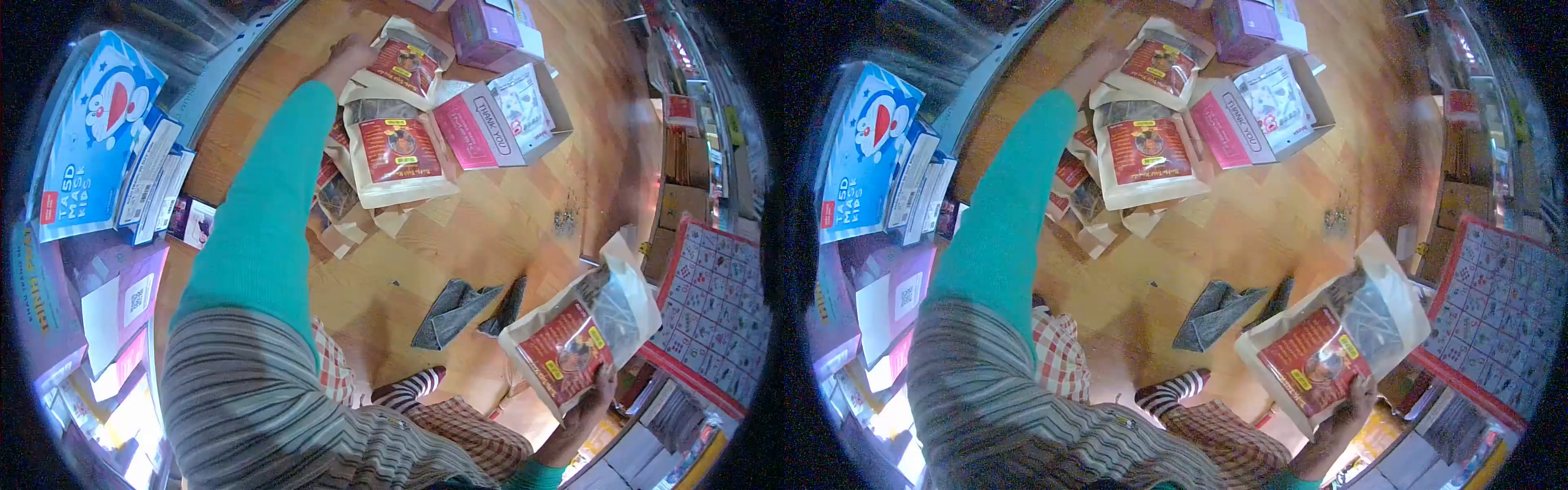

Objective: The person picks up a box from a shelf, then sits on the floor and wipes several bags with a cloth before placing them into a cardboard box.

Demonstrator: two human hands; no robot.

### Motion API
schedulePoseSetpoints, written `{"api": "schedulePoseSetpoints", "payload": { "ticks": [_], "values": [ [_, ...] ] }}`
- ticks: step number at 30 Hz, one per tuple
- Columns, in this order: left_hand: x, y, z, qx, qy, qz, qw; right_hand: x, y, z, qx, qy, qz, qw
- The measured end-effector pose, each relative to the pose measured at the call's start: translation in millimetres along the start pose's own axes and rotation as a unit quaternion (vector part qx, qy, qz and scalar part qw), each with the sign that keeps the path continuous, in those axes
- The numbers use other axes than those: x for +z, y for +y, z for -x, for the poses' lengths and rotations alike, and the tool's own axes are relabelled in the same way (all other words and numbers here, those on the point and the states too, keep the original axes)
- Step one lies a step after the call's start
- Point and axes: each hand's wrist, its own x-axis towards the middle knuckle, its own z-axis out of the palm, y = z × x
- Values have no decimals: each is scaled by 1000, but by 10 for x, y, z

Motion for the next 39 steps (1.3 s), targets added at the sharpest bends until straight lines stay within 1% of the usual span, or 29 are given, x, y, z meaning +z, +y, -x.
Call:
{"api": "schedulePoseSetpoints", "payload": {
  "ticks": [2, 5, 6, 7, 8, 9, 11, 12, 13, 15, 16, 17, 19, 20, 21, 23, 25, 26, 27, 28, 30, 31, 32, 33, 34, 35, 36, 37, 39],
  "values": [
    [16, -26, 52, -63, -32, 55, 996, -86, 148, -71, -4, 5, 13, 1000],
    [224, -175, -104, -114, -42, 99, 988, -186, 246, -53, 7, 29, 43, 999],
    [244, -188, -153, -114, -46, 97, 988, -222, 276, -47, -3, 40, 66, 997],
    [252, -190, -208, -85, -66, 61, 992, -244, 293, -34, -15, 50, 89, 995],
    [237, -176, -222, -56, -83, 27, 995, -243, 294, -21, -11, 29, 80, 996],
    [129, -108, -148, -56, -82, 28, 995, -241, 301, -24, -12, 28, 81, 996],
    [-45, -64, -51, -18, -35, 225, 973, -223, 310, -70, -17, -10, 57, 998],
    [-93, -51, -91, -66, -5, 316, 946, -225, 313, -115, -19, -15, 59, 998],
    [-146, -44, -99, -69, -1, 317, 946, -246, 321, -180, -26, -29, 59, 997],
    [-974, 453, 541, -75, -121, 490, 860, -238, 315, -297, -41, -56, 58, 996],
    [-1040, 414, 592, -42, -128, 521, 843, -114, 260, -296, -33, -74, 37, 996],
    [-1157, 405, 736, -42, -123, 522, 843, -35, 231, -329, -36, -78, 37, 996],
    [-1412, 406, 1176, -82, -111, 521, 842, 122, 181, -407, -25, -115, -4, 993],
    [-1304, 327, 1352, -46, -56, 538, 840, 230, 160, -460, -27, -118, -4, 993],
    [-1137, 245, 1541, -9, -2, 552, 834, 349, 142, -516, -40, -158, -8, 987],
    [-1084, 213, 2050, -9, 17, 474, 881, 637, 115, -647, -68, -211, 4, 975],
    [-766, 85, 2361, -34, 8, 522, 852, 1026, 127, -799, -88, -241, 25, 966],
    [-858, 141, 2592, -50, 0, 473, 880, 1272, 147, -872, -95, -258, 32, 961],
    [-947, 195, 2795, -66, -8, 422, 904, 1551, 147, -900, -99, -308, 56, 944],
    [-847, 155, 2901, -69, -7, 422, 904, 1822, 229, -1028, -96, -343, 68, 932],
    [-561, 35, 3022, 8, -36, 558, 829, 2346, 385, -1085, -63, -396, 47, 915],
    [-572, 20, 3024, 7, -36, 557, 829, 2576, 495, -1150, -59, -433, 57, 898],
    [-590, 7, 3017, 10, -56, 520, 852, 2764, 612, -1245, -54, -470, 67, 878],
    [-601, -4, 3013, 12, -75, 483, 872, 2901, 696, -1351, -53, -471, 69, 878],
    [-604, -8, 3011, 9, -75, 484, 872, 3018, 783, -1451, -12, -493, 109, 863],
    [-607, -14, 3006, 2, -90, 516, 852, 3120, 895, -1547, 29, -513, 148, 845],
    [-609, -32, 2998, -4, -104, 547, 830, 3163, 984, -1634, -6, -523, 191, 831],
    [-552, -86, 3002, -7, -102, 548, 830, 3164, 1032, -1736, -4, -526, 192, 828],
    [-431, -203, 3034, -26, -181, 561, 808, 3173, 1031, -1731, -50, -479, 324, 814]
  ]
}}
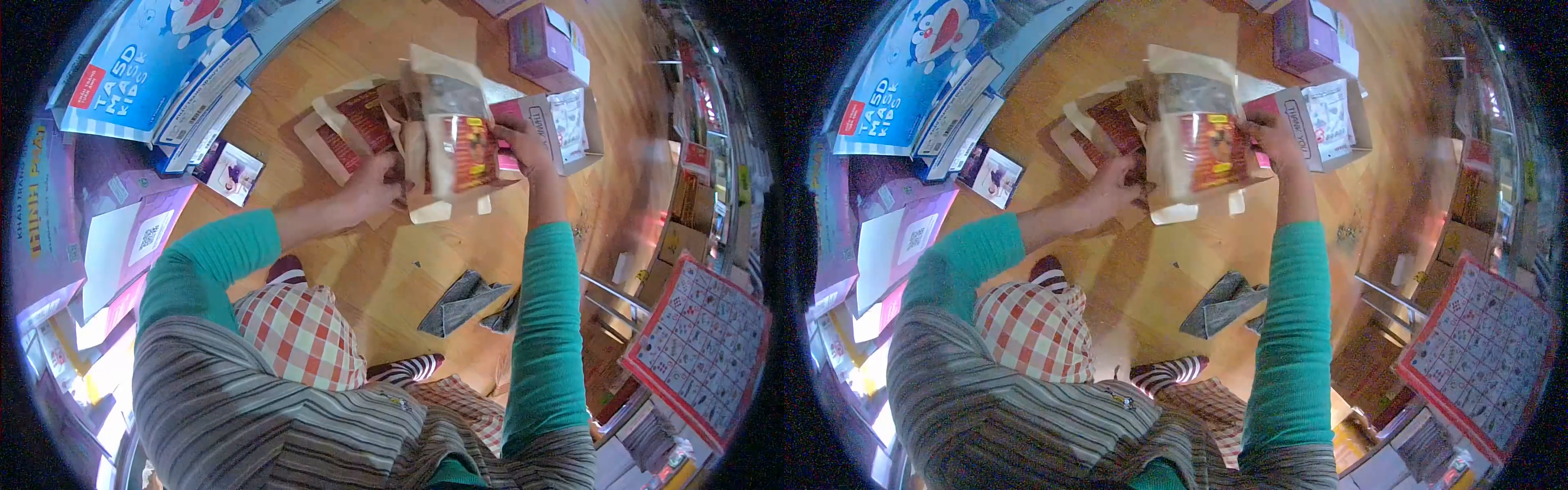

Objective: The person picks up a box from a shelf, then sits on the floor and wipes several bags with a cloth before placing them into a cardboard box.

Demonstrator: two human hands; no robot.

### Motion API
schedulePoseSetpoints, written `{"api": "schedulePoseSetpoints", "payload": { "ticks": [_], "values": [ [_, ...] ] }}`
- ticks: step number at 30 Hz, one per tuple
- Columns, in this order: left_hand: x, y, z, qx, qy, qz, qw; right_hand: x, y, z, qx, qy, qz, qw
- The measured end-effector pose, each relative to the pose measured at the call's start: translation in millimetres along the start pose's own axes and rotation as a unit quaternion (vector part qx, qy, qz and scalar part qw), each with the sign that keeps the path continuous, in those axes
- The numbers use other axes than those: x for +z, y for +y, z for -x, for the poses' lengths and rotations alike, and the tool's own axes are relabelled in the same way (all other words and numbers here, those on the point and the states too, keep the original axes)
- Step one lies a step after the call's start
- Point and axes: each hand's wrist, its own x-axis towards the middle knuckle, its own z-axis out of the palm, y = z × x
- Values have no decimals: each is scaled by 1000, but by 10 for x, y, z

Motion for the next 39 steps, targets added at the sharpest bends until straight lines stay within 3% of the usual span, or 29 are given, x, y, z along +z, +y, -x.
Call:
{"api": "schedulePoseSetpoints", "payload": {
  "ticks": [2, 4, 5, 6, 8, 10, 12, 13, 16, 17, 19, 20, 22, 26, 29, 32, 36, 39],
  "values": [
    [-45, -36, 27, 21, -18, -72, 997, -117, 373, -252, -23, 16, 72, 997],
    [-48, 169, 93, -71, -45, 53, 995, -211, 707, -491, -61, 159, 181, 969],
    [-72, 198, 114, -72, -43, 58, 995, -133, 513, -386, -25, 185, 184, 965],
    [-124, 210, 146, -77, 1, 64, 995, -23, 279, -251, -24, 182, 187, 965],
    [-212, 175, 215, -82, 46, 68, 993, 136, -40, -65, 10, 159, 13, 987],
    [-325, 80, 304, -123, 179, 92, 972, 128, 99, -219, 46, 154, 34, 986],
    [-443, -21, 386, -167, 212, 102, 958, 73, 333, -324, 82, 148, 54, 984],
    [-478, -59, 414, -207, 244, 112, 941, 28, 451, -364, 72, 120, 1, 990],
    [-531, -136, 433, -250, 259, 160, 919, 68, 440, -312, 142, 114, -27, 983],
    [-544, -190, 416, -251, 262, 159, 918, 29, 528, -327, 145, 63, -89, 983],
    [-572, -284, 342, -264, 187, 189, 927, -78, 787, -415, 133, -3, -181, 974],
    [-585, -259, 321, -264, 188, 190, 927, -51, 825, -415, 133, -4, -179, 975],
    [-590, -195, 284, -190, 89, 188, 959, -20, 913, -395, 78, 49, -259, 962],
    [-630, -299, 121, -152, 101, 154, 971, -77, 1134, -503, 92, 76, -266, 957],
    [-638, -61, -34, -79, 196, 22, 977, -18, 1021, -460, 55, 8, -294, 954],
    [-680, 84, -139, -9, 132, 68, 989, 83, 949, -394, 92, 7, -277, 956],
    [-738, 328, -121, -100, 100, 88, 986, 261, 960, -353, 91, -31, -301, 949],
    [-876, 44, -256, -130, 184, -35, 974, 353, 920, -335, 73, -11, -314, 947]
  ]
}}
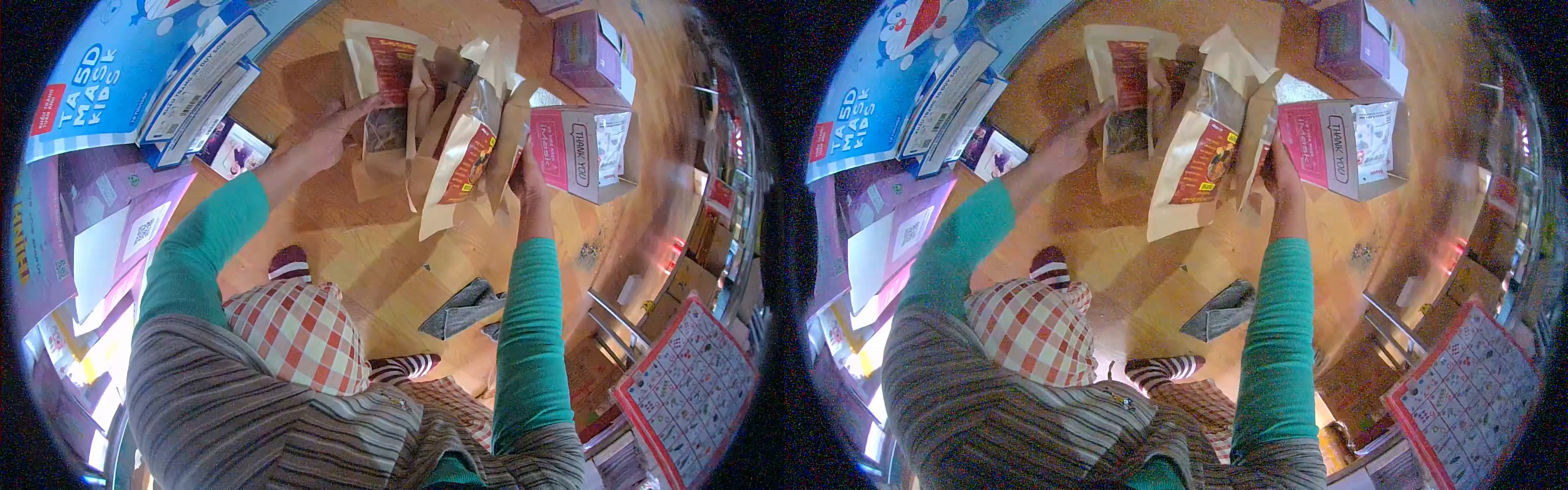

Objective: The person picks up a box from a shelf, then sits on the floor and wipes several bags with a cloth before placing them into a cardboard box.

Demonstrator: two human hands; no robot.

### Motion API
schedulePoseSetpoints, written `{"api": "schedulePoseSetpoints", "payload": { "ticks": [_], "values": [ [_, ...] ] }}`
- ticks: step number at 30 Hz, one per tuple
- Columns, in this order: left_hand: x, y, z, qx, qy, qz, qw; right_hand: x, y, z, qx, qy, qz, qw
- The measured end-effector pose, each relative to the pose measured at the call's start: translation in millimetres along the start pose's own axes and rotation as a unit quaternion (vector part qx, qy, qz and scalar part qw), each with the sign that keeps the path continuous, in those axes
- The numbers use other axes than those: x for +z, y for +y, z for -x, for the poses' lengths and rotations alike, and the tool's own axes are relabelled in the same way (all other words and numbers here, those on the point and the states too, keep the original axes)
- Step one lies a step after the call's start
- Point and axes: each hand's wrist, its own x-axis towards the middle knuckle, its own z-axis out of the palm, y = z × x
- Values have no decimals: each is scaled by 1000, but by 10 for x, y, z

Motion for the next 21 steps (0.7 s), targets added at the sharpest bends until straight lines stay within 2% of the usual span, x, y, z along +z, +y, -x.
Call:
{"api": "schedulePoseSetpoints", "payload": {
  "ticks": [1, 2, 6, 8, 9, 11, 12, 14, 15, 17, 20, 21],
  "values": [
    [8, -55, -99, -53, -41, 157, 985, -38, 29, -26, 4, -3, -25, 1000],
    [20, -74, -149, -103, -81, 310, 942, -94, 57, -59, 8, -5, -49, 999],
    [70, -32, -157, -69, -151, 335, 927, -273, 120, -194, 15, -40, -67, 997],
    [26, -99, -290, -95, -239, 318, 913, -191, 157, -140, -29, -24, -112, 993],
    [27, -90, -275, -95, -240, 317, 913, -121, 136, -58, -30, -23, -113, 993],
    [36, -83, -194, -70, -260, 188, 945, 6, 131, 148, 20, -23, -121, 992],
    [34, -118, -163, -71, -262, 185, 945, 71, 168, 218, -13, 28, -103, 994],
    [37, -234, -101, -37, -303, 289, 907, 184, 244, 396, -9, 48, -115, 992],
    [12, -269, -83, -39, -306, 284, 908, 256, 268, 498, -5, 65, -124, 990],
    [-58, -298, -59, -108, -245, 210, 940, 333, 325, 646, 2, 79, -214, 974],
    [-95, -265, 94, -90, -286, 222, 928, 296, 534, 790, -27, 42, -219, 974],
    [-117, -245, 173, -87, -285, 216, 930, 370, 520, 904, -16, 67, -193, 979]
  ]
}}
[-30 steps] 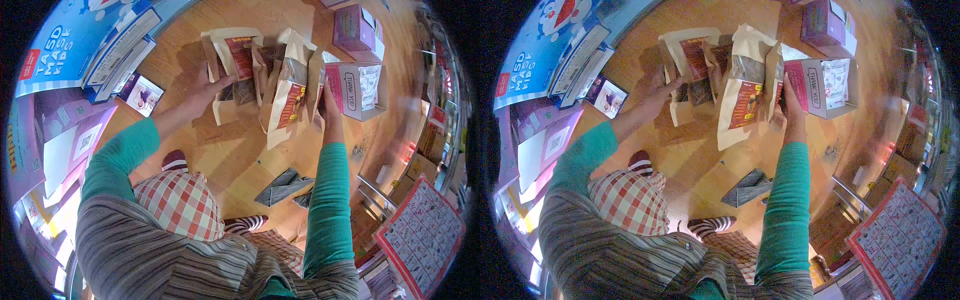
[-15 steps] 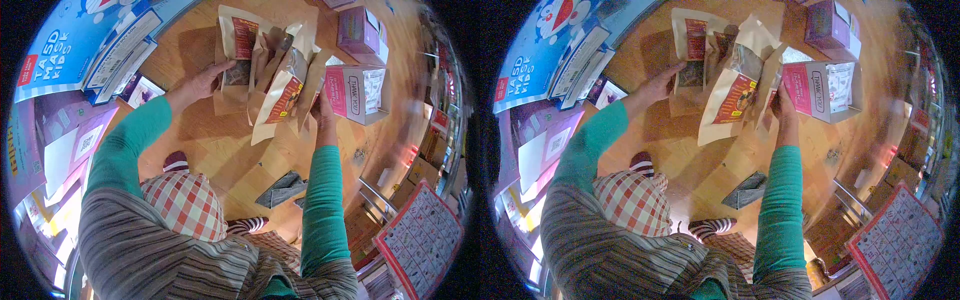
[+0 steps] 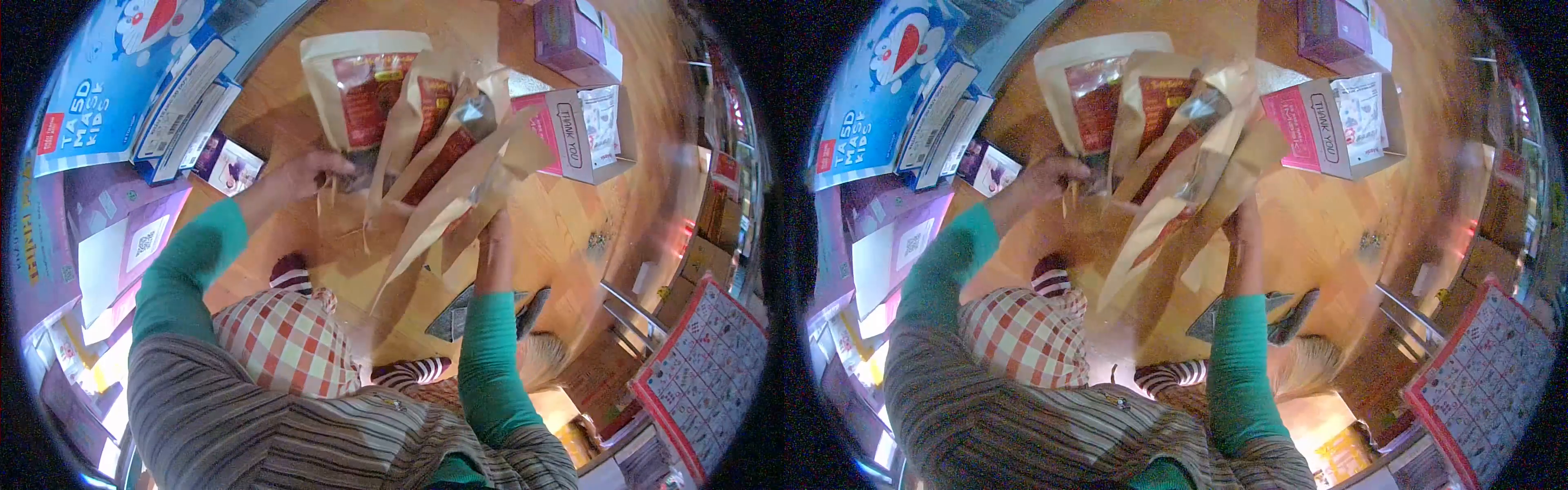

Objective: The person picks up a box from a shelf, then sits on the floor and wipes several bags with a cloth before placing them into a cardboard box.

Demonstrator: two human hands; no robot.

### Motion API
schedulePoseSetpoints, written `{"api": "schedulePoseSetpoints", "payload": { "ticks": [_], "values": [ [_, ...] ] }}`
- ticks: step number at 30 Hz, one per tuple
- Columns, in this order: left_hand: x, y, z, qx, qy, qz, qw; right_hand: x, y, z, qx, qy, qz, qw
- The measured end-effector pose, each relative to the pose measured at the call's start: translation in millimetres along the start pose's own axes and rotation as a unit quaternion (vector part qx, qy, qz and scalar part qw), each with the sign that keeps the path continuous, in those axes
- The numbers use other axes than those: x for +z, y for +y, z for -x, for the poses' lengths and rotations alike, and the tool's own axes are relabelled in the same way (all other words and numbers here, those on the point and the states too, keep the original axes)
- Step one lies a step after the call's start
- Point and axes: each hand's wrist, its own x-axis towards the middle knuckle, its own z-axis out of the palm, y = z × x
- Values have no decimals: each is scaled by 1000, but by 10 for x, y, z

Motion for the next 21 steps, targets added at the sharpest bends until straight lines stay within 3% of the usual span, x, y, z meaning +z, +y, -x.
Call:
{"api": "schedulePoseSetpoints", "payload": {
  "ticks": [2, 5, 9, 11, 13, 15, 16, 18, 20, 21],
  "values": [
    [103, 31, 168, -9, 20, -62, 998, -5, 38, 177, -1, 22, 18, 1000],
    [458, 109, 435, 17, 45, -68, 997, -212, 277, 217, -8, -20, 54, 998],
    [357, -45, 555, -14, 76, -118, 990, -474, 428, 285, 14, -21, 58, 998],
    [486, -29, 619, 31, 38, -184, 982, -598, 426, 404, 32, -5, 57, 998],
    [565, -50, 701, -38, 68, -260, 962, -728, 426, 523, 48, 15, 52, 997],
    [604, -146, 807, -118, 91, -135, 980, -852, 442, 653, 60, 37, 49, 996],
    [599, -238, 823, -128, 92, -137, 978, -907, 445, 725, 67, 47, 48, 996],
    [537, -414, 826, -28, 3, -261, 965, -1001, 437, 850, 75, 65, 43, 994],
    [533, -440, 889, -192, -8, -416, 889, -1087, 431, 984, 80, 81, 42, 993],
    [628, -484, 879, -158, -1, -353, 922, -1127, 409, 1053, 80, 87, 42, 992]
  ]
}}
